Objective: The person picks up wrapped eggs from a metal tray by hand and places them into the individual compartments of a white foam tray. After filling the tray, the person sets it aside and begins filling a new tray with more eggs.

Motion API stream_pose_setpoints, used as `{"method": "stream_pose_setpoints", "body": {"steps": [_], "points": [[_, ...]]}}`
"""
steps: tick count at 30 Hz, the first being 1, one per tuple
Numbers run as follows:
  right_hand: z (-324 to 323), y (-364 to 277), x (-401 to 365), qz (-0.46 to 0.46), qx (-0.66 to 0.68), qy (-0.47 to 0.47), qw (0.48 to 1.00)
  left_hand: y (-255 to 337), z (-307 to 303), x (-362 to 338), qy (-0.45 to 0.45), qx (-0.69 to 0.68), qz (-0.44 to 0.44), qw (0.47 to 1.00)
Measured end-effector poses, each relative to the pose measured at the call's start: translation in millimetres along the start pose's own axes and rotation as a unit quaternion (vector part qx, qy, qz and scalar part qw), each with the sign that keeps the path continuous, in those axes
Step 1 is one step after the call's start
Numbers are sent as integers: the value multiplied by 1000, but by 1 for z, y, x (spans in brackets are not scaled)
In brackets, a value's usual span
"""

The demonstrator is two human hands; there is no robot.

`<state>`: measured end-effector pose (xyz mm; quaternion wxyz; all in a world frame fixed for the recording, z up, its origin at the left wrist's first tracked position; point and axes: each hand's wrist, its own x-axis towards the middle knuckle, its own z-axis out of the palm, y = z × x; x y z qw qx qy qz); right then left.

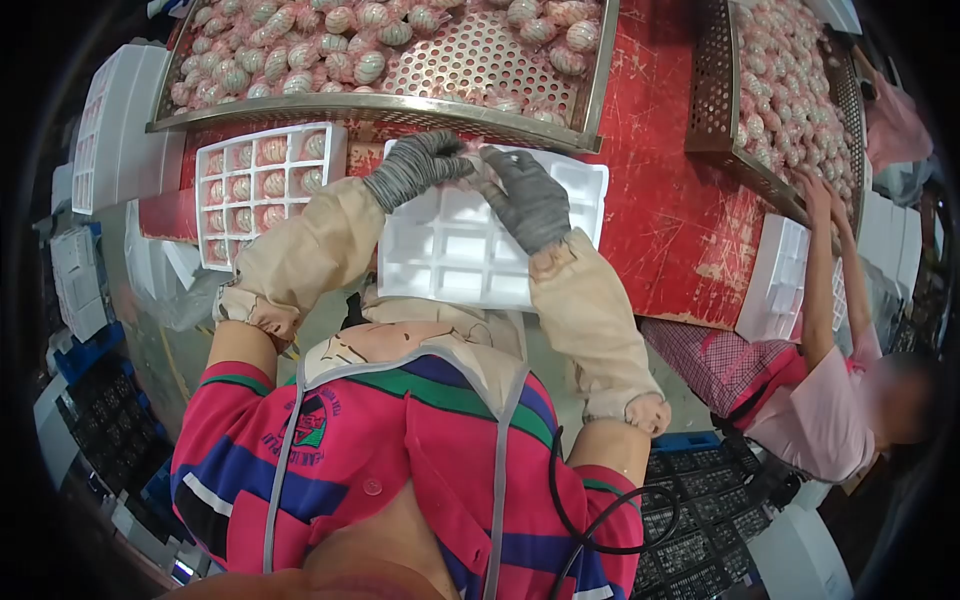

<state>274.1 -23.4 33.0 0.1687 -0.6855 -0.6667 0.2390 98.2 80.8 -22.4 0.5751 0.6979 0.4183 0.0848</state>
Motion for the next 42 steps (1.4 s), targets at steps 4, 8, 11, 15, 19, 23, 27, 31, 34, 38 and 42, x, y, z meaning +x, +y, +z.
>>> {"method": "stream_pose_setpoints", "body": {"steps": [4, 8, 11, 15, 19, 23, 27, 31, 34, 38, 42], "points": [[18, 8, 26, -75, -82, -48, 993, 8, -9, -16, 196, 225, 226, 927], [30, 14, 29, -97, -108, -64, 987, 9, -2, -42, 102, 368, 132, 915], [25, 2, 27, -3, -169, -116, 979, -12, 14, -29, 123, 375, 179, 901], [46, 22, 29, -30, -178, -75, 981, -11, 2, -7, 16, 308, 104, 945], [42, 13, 40, -21, -218, -102, 970, 4, 0, 9, -41, 437, 55, 897], [46, 8, 48, -31, -215, -93, 972, -20, 26, 38, -20, 390, -70, 918], [70, 32, 62, -203, -230, 198, 931, 13, -5, 3, -52, 422, 159, 891], [53, 20, 49, -67, -198, -17, 978, 41, -93, 34, 238, 452, 270, 816], [43, 12, 50, 22, -181, -148, 972, 2, -147, 107, -51, 723, 186, 664], [39, 14, 46, 65, -127, -179, 974, -8, -154, 115, -104, 705, 82, 697], [43, 32, 5, 23, 122, 84, 989, 6, -154, 107, -86, 684, 63, 722]]}}
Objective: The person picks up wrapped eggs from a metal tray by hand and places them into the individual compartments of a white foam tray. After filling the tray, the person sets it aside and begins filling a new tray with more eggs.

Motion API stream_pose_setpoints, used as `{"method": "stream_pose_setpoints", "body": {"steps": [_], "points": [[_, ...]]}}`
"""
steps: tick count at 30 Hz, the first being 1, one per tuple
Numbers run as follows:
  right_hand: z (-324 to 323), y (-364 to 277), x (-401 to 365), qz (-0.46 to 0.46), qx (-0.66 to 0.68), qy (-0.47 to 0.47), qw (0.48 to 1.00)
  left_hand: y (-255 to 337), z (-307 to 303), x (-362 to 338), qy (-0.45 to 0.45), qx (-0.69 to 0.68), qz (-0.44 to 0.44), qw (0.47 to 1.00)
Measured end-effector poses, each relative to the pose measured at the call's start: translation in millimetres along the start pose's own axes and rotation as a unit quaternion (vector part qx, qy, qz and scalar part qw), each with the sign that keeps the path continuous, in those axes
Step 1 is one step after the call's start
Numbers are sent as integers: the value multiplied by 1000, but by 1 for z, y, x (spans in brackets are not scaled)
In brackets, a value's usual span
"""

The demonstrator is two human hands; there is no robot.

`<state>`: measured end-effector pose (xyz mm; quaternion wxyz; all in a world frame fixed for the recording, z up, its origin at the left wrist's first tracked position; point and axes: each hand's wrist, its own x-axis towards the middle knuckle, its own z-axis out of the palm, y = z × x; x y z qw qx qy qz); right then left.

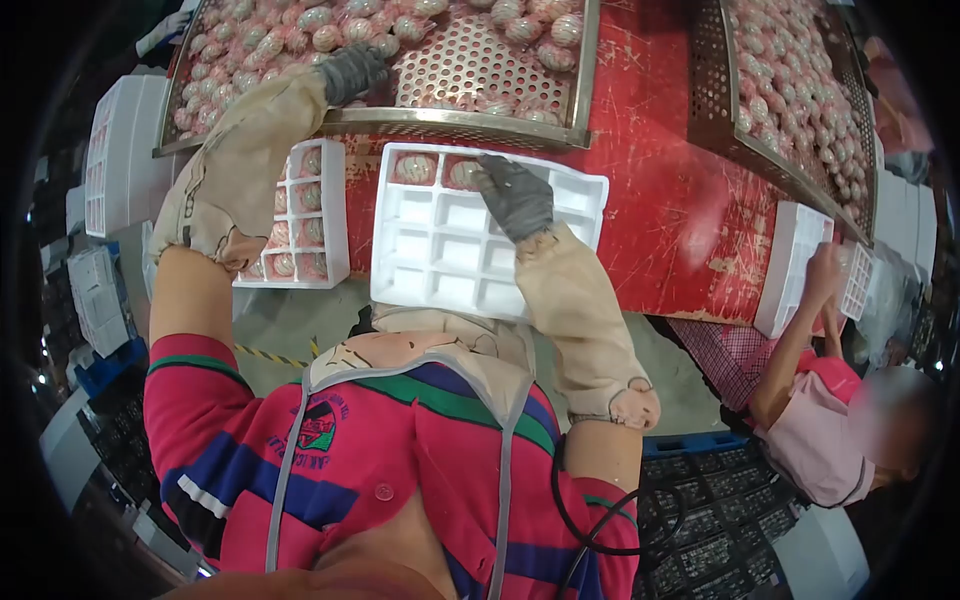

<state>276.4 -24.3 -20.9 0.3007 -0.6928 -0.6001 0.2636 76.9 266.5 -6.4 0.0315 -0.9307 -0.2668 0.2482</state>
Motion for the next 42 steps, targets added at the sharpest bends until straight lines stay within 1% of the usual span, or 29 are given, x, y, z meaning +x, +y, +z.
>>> {"method": "stream_pose_setpoints", "body": {"steps": [1, 3, 4, 6, 7, 9, 11, 13, 14, 15, 16, 17, 18, 19, 21, 23, 24, 25, 26, 29, 31, 32, 34, 35, 37, 38, 40, 41, 42], "points": [[-4, 12, -14, 4, 0, 6, 1000, 2, -5, -2, 9, -11, -6, 1000], [-19, 18, -41, 21, 53, 90, 994, 5, -21, -14, 42, -55, -27, 997], [-24, 21, -54, 27, 53, 90, 994, 11, -31, -22, 72, -97, -45, 992], [-36, 28, -74, 162, 190, 73, 966, 35, -50, -42, 144, -238, -80, 957], [-41, 30, -78, 163, 189, 78, 965, 48, -56, -58, 269, -446, -86, 849], [-49, 32, -84, 158, 166, 109, 967, 110, -31, -58, 329, -583, 31, 742], [-54, 35, -81, 139, 163, 134, 968, 177, -43, -71, 346, -540, 115, 759], [-69, 22, -71, 73, 76, 171, 980, 226, -24, -57, 309, -478, 62, 820], [-79, 12, -67, 72, 18, 142, 987, 240, -22, -55, 309, -480, 63, 818], [-80, 12, -63, 73, 15, 141, 987, 251, -22, -53, 270, -462, 27, 844], [-80, 14, -55, 35, -62, 87, 994, 258, -22, -51, 232, -441, -10, 867], [-80, 16, -46, -3, -138, 32, 990, 258, -18, -48, 234, -442, -9, 866], [-79, 14, -39, 34, -167, -51, 984, 253, -15, -48, 275, -463, 13, 843], [-76, 10, -34, 36, -166, -51, 984, 248, -11, -51, 313, -481, 36, 818], [-73, 4, -23, 68, -232, -122, 963, 239, -11, -54, 312, -472, 38, 824], [-67, 6, -14, 50, -235, -128, 962, 237, -16, -53, 202, -449, 28, 870], [-69, -3, -9, 60, -221, -174, 958, 238, -14, -51, 200, -451, 28, 869], [-70, -8, -6, 70, -208, -221, 950, 241, -11, -48, 212, -387, 34, 897], [-68, -2, -6, 69, -210, -223, 950, 242, -9, -44, 224, -321, 38, 920], [-50, 24, -6, 17, -235, -174, 956, 242, -7, -36, 211, -261, 35, 941], [-44, 33, -3, -7, -334, -203, 921, 249, 4, -16, 183, -259, 41, 948], [-43, 33, -3, -12, -334, -206, 920, 260, 25, 4, 153, -386, 37, 909], [-41, 28, 4, -32, -381, -212, 899, 238, -37, -16, 1, -284, 84, 955], [-40, 27, 10, -39, -379, -210, 901, 246, -12, -1, 68, -437, 7, 897], [-45, 12, 13, 17, -335, -234, 913, 254, 13, 10, 121, -366, 1, 923], [-53, -4, 17, 68, -357, -274, 890, 255, 18, 12, 139, -341, 0, 930], [-51, 1, 15, 46, -350, -264, 898, 247, 1, 7, 33, -303, 19, 952], [-52, 6, 16, 21, -344, -253, 904, 239, -8, -3, 36, -305, 18, 951], [-50, 17, 17, 20, -349, -252, 902, 224, -25, -23, 140, -298, 83, 941]]}}
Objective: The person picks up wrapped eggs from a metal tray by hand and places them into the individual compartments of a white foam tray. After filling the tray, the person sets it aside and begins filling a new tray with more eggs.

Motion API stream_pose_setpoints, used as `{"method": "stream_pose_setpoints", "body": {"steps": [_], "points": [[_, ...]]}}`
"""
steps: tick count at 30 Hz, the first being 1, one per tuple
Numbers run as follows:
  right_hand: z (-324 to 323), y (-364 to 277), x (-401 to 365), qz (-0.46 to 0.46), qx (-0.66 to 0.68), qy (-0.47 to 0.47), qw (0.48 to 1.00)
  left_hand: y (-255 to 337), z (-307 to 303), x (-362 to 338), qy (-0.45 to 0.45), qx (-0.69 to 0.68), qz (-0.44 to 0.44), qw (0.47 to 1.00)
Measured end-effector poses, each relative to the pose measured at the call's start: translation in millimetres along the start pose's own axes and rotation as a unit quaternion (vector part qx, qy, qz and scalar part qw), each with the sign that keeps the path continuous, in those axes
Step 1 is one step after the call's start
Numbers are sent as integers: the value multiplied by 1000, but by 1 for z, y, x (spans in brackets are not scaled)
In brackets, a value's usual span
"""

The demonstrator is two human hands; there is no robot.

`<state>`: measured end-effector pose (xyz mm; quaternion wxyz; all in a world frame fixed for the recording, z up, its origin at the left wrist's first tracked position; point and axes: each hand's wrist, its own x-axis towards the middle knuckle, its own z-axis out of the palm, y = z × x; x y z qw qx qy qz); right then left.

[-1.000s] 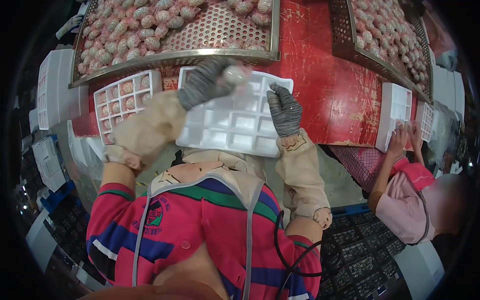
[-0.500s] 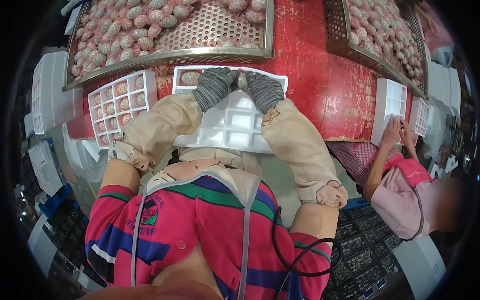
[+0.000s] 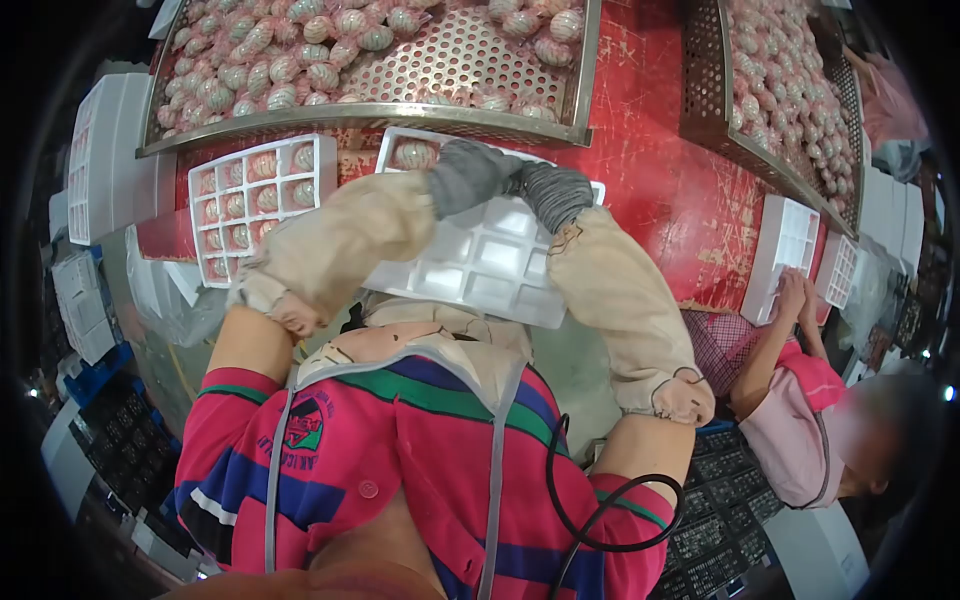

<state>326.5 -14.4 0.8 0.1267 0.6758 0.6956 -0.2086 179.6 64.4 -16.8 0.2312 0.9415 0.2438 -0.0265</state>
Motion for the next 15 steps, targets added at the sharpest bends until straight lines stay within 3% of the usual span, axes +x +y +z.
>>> {"method": "stream_pose_setpoints", "body": {"steps": [1, 2, 3, 4, 5, 7, 8, 11, 12, 15], "points": [[14, 7, 4, 7, 31, 15, 999, -4, -28, -11, 76, 5, 96, 992], [25, 11, 6, 16, 67, 26, 997, -12, -54, -13, 152, 185, 67, 969], [28, 11, 5, 21, 72, 18, 997, -24, -75, -18, 218, 353, 36, 909], [27, 10, 4, 7, 62, 16, 998, -61, -87, -10, 334, 186, 45, 923], [25, 11, 4, -6, 49, 22, 999, -94, -116, -4, 343, 68, 119, 929], [26, 14, 4, -15, 67, 69, 995, -179, -115, 33, 201, 185, -99, 957], [30, 15, 0, -30, 86, 107, 990, -205, -113, 34, 123, 197, -156, 960], [32, 17, -20, -29, 169, 195, 966, -251, -108, 37, 45, 182, -226, 956], [34, 16, -29, -10, 237, 248, 939, -251, -112, 36, 48, 166, -231, 957], [40, 20, -63, 45, 296, 287, 910, -246, -127, 24, 84, 84, -242, 963]]}}
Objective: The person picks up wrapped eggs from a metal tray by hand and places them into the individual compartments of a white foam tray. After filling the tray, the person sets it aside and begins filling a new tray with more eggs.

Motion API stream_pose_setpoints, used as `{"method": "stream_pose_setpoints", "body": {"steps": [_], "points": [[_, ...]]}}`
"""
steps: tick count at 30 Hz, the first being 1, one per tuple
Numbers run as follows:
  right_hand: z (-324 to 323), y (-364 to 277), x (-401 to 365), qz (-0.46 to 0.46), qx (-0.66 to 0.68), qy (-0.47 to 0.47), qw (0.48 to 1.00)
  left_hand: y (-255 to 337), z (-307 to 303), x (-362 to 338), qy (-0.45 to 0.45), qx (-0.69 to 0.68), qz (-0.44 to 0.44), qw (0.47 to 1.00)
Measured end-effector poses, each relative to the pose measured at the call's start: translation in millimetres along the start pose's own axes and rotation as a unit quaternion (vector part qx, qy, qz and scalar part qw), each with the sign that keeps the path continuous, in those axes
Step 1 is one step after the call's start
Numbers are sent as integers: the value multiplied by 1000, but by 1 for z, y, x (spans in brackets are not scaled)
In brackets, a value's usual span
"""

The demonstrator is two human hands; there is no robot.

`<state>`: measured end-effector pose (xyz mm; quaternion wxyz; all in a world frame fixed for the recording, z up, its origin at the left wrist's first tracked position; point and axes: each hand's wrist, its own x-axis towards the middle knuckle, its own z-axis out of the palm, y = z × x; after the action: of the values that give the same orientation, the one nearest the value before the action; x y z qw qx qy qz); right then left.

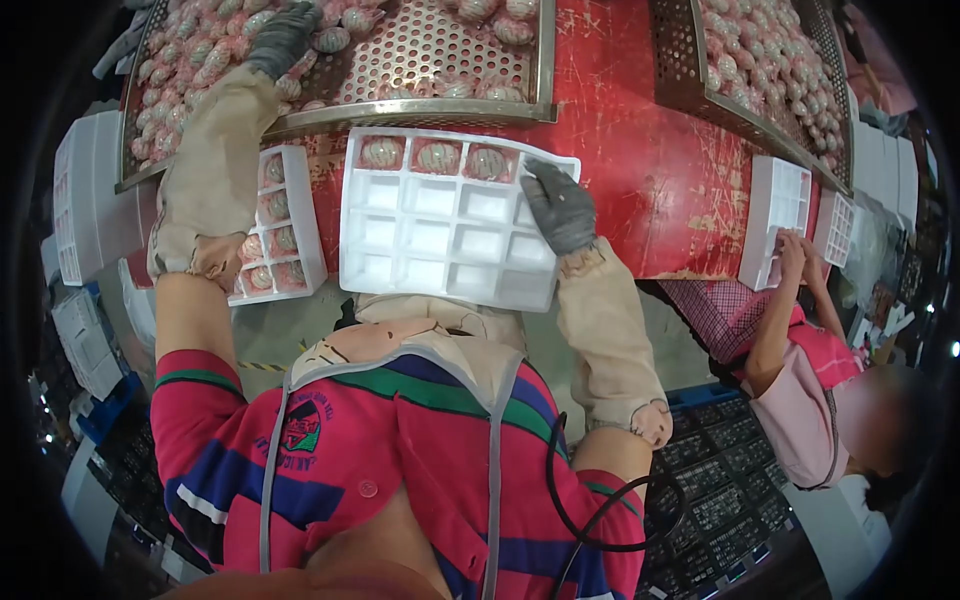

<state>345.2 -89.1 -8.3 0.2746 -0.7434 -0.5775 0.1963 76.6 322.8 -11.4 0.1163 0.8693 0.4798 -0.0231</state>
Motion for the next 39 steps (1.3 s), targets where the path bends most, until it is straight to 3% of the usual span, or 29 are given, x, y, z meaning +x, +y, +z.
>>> {"method": "stream_pose_setpoints", "body": {"steps": [2, 4, 6, 8, 10, 11, 12, 13, 14, 16, 18, 21, 25, 32, 35, 38, 39], "points": [[-7, 9, -21, 20, 15, 31, 999, 10, -17, -12, 22, -136, -16, 990], [-6, 24, -41, 123, 123, 50, 983, 31, -36, -33, -2, -352, -53, 935], [-6, 27, -48, 156, 144, 49, 976, 57, -66, -74, -65, -565, -114, 815], [-10, 22, -48, 176, 163, 43, 970, 76, -90, -99, -113, -688, -163, 698], [-11, 10, -41, 188, 203, 50, 960, 25, -20, -68, 23, -753, 12, 657], [-12, 3, -40, 200, 239, 52, 949, 25, -16, -65, -10, -822, 138, 552], [-13, -3, -37, 200, 238, 52, 949, 33, -14, -62, -10, -822, 138, 552], [-14, -10, -33, 203, 242, 40, 948, 47, -13, -58, 121, -519, 118, 838], [-14, -14, -31, 206, 248, 27, 946, 56, -14, -55, 229, -116, 74, 964], [-9, -13, -31, 172, 235, 31, 956, 52, 7, -45, 185, -86, 87, 975], [-6, -14, -33, 137, 205, 25, 969, 47, 32, -36, -66, 57, 193, 977], [1, -14, -38, 145, 211, 21, 966, 77, 39, -37, -26, 87, 177, 980], [10, -13, -46, 133, 188, 13, 973, 110, 38, -9, -37, 67, 201, 977], [1, -14, -58, 181, 204, 13, 962, 137, 39, 18, -75, 50, 164, 982], [-7, -2, -69, 212, 252, 32, 944, 144, 24, 6, -63, -63, 148, 985], [-14, -1, -72, 237, 328, 61, 913, 169, -5, -47, -97, -335, 73, 935], [-18, 1, -72, 243, 326, 65, 911, 182, 0, -72, -59, -350, 142, 924]]}}
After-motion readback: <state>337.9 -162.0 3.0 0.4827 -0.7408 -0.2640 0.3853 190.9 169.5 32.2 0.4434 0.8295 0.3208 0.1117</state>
